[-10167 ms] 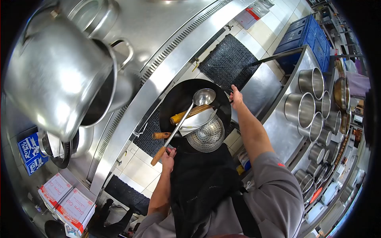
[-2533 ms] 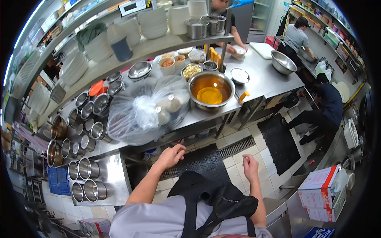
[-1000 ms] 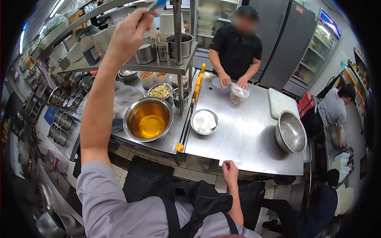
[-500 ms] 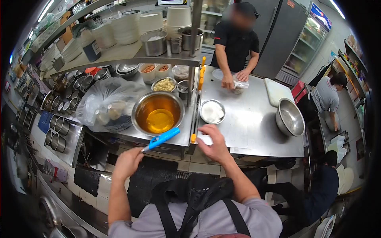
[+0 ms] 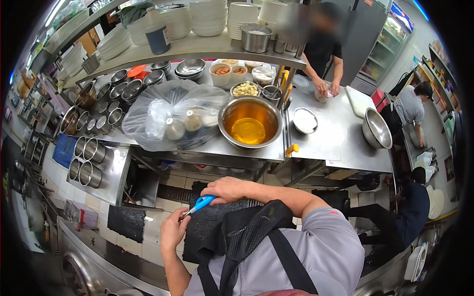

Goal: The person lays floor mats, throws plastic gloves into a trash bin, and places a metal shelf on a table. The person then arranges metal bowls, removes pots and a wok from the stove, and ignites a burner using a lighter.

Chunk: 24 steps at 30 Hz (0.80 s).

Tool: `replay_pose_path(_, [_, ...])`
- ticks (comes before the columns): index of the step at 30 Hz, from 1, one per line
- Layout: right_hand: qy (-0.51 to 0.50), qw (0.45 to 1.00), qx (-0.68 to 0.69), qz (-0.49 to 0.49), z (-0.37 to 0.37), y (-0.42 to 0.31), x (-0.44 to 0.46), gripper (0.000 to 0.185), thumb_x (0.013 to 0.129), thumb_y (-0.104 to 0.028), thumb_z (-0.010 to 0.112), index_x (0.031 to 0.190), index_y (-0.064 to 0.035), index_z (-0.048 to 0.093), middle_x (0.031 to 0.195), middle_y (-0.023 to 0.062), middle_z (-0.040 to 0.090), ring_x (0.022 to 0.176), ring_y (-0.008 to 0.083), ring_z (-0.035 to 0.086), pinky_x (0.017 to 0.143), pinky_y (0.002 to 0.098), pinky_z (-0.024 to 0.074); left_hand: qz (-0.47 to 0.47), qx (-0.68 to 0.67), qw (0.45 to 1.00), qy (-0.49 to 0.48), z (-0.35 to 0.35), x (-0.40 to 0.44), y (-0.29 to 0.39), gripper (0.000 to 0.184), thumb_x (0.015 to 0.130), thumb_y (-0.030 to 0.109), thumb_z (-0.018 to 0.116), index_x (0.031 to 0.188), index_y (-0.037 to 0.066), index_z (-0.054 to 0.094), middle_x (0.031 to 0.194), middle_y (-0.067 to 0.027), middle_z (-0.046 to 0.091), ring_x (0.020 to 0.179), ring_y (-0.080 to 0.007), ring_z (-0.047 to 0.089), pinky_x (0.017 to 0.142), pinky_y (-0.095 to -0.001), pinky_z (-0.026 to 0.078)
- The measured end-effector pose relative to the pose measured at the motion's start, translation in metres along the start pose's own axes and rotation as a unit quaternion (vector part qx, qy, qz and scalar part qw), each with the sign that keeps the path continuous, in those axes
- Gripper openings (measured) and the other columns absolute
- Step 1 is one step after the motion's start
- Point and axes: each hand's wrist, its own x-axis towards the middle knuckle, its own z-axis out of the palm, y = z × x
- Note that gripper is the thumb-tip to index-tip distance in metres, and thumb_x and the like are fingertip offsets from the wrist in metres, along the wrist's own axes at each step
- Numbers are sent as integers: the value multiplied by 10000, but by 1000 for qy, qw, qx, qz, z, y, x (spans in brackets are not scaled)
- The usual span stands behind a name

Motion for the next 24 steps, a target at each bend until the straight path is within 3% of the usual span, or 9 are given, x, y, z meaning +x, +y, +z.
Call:
replay_pose_path(5, [-5, 999, 48, -5, 10, 2, 23, 453, 947, -394, 638, 1308, -136, 548, 1092, 159, 668, 1027, 393, 647, 851, 501, 521, 14, -18, 1000, 2, -30, 21, -18, 281, 848, 111, 753, 1117, 69, 685, 870, -131, 719, 759, -300, 702, 697, -389, 546])
replay_pose_path(8, [-7, 996, 87, 4, 9, 12, 40, 481, 968, -422, 606, 1349, -139, 530, 1100, 180, 677, 1023, 411, 645, 849, 510, 516, 45, -43, 997, 37, -45, 42, -14, 268, 846, 89, 743, 1104, 47, 683, 986, -142, 705, 899, -305, 688, 803, -390, 535])
replay_pose_path(10, [10, 993, 113, 27, 5, 18, 57, 507, 982, -419, 587, 1399, -143, 498, 1137, 206, 674, 1024, 427, 643, 861, 510, 506, 142, 42, 967, 209, -56, 54, -12, 258, 842, 58, 725, 1095, 30, 681, 1133, -150, 665, 1068, -329, 631, 922, -410, 493])
replay_pose_path(13, [64, 984, 165, 20, -9, 24, 99, 494, 975, -414, 592, 1383, -145, 518, 1174, 202, 673, 1079, 425, 629, 904, 488, 507, 91, 31, 959, 267, -83, 63, -22, 255, 848, 29, 691, 1101, 17, 672, 1200, -163, 649, 1149, -348, 602, 985, -412, 471])
replay_pose_path(15, [96, 966, 241, -9, -20, 23, 133, 543, 950, -369, 670, 1408, -114, 526, 1236, 185, 668, 1100, 363, 658, 951, 418, 506, 76, 42, 951, 298, -105, 65, -22, 248, 846, 35, 709, 1093, 30, 684, 1172, -141, 666, 1134, -334, 613, 983, -407, 473])
replay_pose_path(18, [100, 952, 289, 0, -38, 2, 182, 503, 946, -265, 701, 1386, -59, 566, 1257, 126, 682, 1108, 183, 645, 967, 337, 487, 47, 60, 942, 326, -125, 50, -35, 229, 859, 52, 716, 1084, 42, 676, 1158, -126, 655, 1095, -326, 614, 957, -404, 481])
replay_pose_path(20, [111, 929, 353, -11, -27, -12, 214, 484, 948, -209, 710, 1379, -34, 575, 991, 15, 649, 842, 94, 562, 790, 250, 480, 9, 67, 935, 349, -126, 30, -50, 201, 879, 81, 704, 1074, 42, 672, 1135, -112, 652, 1070, -316, 615, 949, -404, 484])
replay_pose_path(22, [48, 916, 398, 13, -18, -27, 244, 482, 945, -200, 719, 1373, -27, 581, 906, -19, 594, 766, 71, 500, 723, 233, 457, -34, 67, 924, 375, -124, 6, -60, 183, 891, 96, 691, 1066, 44, 674, 1120, -104, 651, 1064, -311, 616, 944, -402, 487])
replay_pose_path(24, [6, 925, 379, -21, -11, -53, 278, 483, 940, -199, 725, 1370, -28, 584, 909, -14, 604, 764, 74, 505, 719, 235, 457, -76, 65, 906, 410, -119, -19, -80, 175, 897, 99, 684, 1064, 46, 676, 1116, -101, 650, 1062, -307, 617, 941, -401, 488])
